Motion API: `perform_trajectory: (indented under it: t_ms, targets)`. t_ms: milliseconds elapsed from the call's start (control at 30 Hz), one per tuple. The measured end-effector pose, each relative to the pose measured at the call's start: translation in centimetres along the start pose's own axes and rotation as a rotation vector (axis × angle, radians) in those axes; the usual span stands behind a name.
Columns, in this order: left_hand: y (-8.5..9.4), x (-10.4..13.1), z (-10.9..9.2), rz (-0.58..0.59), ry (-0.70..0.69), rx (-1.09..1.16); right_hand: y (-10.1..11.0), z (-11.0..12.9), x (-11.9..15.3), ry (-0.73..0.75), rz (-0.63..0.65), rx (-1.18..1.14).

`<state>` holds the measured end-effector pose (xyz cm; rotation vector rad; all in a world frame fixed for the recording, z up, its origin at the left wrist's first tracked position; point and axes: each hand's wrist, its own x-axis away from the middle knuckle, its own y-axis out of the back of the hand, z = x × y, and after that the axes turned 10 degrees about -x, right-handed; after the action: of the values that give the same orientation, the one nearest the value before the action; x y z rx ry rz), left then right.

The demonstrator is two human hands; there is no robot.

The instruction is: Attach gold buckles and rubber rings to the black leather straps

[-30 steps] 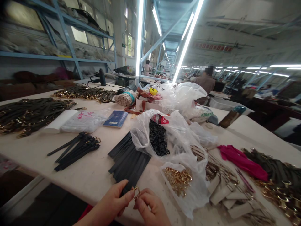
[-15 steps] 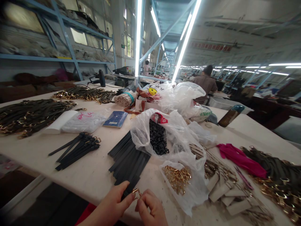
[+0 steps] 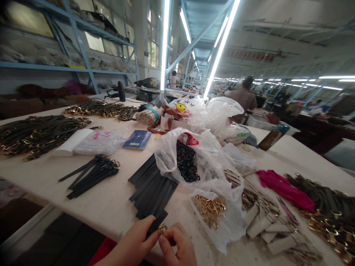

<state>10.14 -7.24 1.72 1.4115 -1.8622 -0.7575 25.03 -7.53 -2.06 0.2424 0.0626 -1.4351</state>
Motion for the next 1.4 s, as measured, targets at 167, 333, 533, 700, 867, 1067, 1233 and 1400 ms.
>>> perform_trajectory:
  t_ms: [167,333,533,700,867,1067,1233,1400]
  targets:
    - [0.0,-0.2,0.3,0.035,0.059,0.085,0.9,0.4,-0.4,-0.102,0.002,-0.084]
    - [1.2,0.3,-0.1,0.148,0.012,0.327,0.8,0.1,-0.8,-0.227,0.026,-0.358]
    - [1.6,0.8,0.3,0.097,-0.079,0.124,0.4,0.3,-0.9,-0.578,-0.219,-0.889]
    - [0.9,0.9,0.2,0.088,-0.214,-0.068,-1.4,-0.4,0.0,-0.699,-0.234,-1.026]
    - [0.5,0.7,0.0,0.069,-0.163,-0.041,-1.3,-0.5,-0.2,-0.608,-0.323,-0.995]
    - [0.9,0.7,-0.2,0.092,-0.084,0.346,-1.8,-1.0,-0.4,-0.504,-0.219,-0.813]
    - [0.4,0.5,0.3,0.158,0.013,0.585,-2.8,-0.6,0.3,-0.384,-0.213,-0.699]
    - [-0.4,0.4,0.7,0.172,0.045,0.640,-2.7,-0.1,0.2,-0.407,-0.248,-0.649]
